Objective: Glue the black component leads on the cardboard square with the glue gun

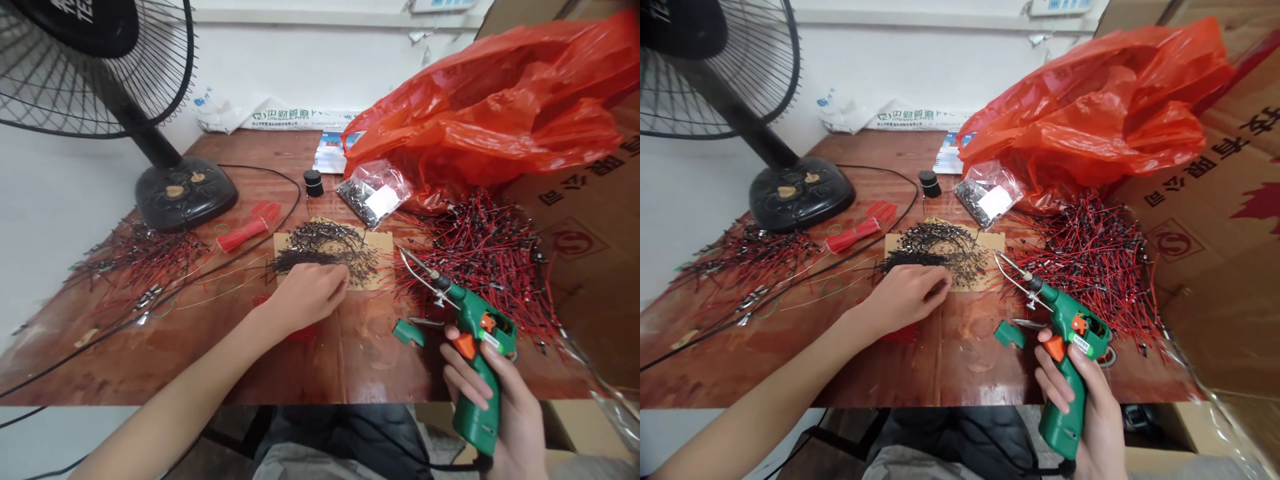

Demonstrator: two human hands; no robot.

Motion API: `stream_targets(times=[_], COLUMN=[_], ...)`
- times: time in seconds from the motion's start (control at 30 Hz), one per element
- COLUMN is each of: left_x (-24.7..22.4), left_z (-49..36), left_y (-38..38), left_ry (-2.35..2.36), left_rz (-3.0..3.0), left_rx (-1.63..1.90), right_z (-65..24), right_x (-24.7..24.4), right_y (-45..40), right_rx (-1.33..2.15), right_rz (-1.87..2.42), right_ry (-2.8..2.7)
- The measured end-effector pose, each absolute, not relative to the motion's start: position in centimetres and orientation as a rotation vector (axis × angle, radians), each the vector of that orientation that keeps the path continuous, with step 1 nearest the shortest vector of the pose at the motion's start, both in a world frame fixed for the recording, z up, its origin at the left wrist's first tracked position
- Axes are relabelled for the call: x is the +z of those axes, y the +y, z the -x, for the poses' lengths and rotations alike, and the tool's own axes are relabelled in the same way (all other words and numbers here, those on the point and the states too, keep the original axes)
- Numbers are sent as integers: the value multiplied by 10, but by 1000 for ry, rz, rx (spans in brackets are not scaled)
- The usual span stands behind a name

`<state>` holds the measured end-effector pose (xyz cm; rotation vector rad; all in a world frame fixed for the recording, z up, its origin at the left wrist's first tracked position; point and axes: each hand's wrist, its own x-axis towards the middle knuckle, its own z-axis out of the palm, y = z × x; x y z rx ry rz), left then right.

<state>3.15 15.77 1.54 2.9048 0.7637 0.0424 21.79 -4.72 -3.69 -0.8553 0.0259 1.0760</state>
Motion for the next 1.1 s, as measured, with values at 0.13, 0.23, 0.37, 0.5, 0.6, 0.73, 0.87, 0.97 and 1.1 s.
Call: stream_targets(times=[0.13, 0.23, 0.37, 0.5, 0.6, 0.73, 0.87, 0.97, 1.1], left_x=[15, 15, 16, 13, 10, 5, 2, 2, 3], left_z=[-31, -31, -33, -35, -37, -38, -39, -39, -39], left_y=[159, 160, 160, 157, 155, 154, 154, 154, 155], left_ry=[779, 819, 949, 1041, 1009, 981, 1004, 1046, 1077], left_rz=[-2871, -2773, -2658, -2669, -2738, -2855, -2884, -2842, -2749], left_rx=[75, 200, 259, 172, 111, 17, 19, 66, 97], right_z=[-218, -218, -218, -217, -217, -217, -218, -217, -217], right_x=[-34, -31, -30, -28, -27, -28, -30, -30, -31], right_y=[-47, -47, -46, -46, -46, -46, -46, -46, -46], right_rx=[1119, 1116, 1103, 1106, 1105, 1102, 1085, 1071, 1100], right_rz=[836, 834, 846, 839, 847, 865, 863, 858, 844], right_ry=[32, 39, 31, 40, 55, 45, 26, 29, 39])
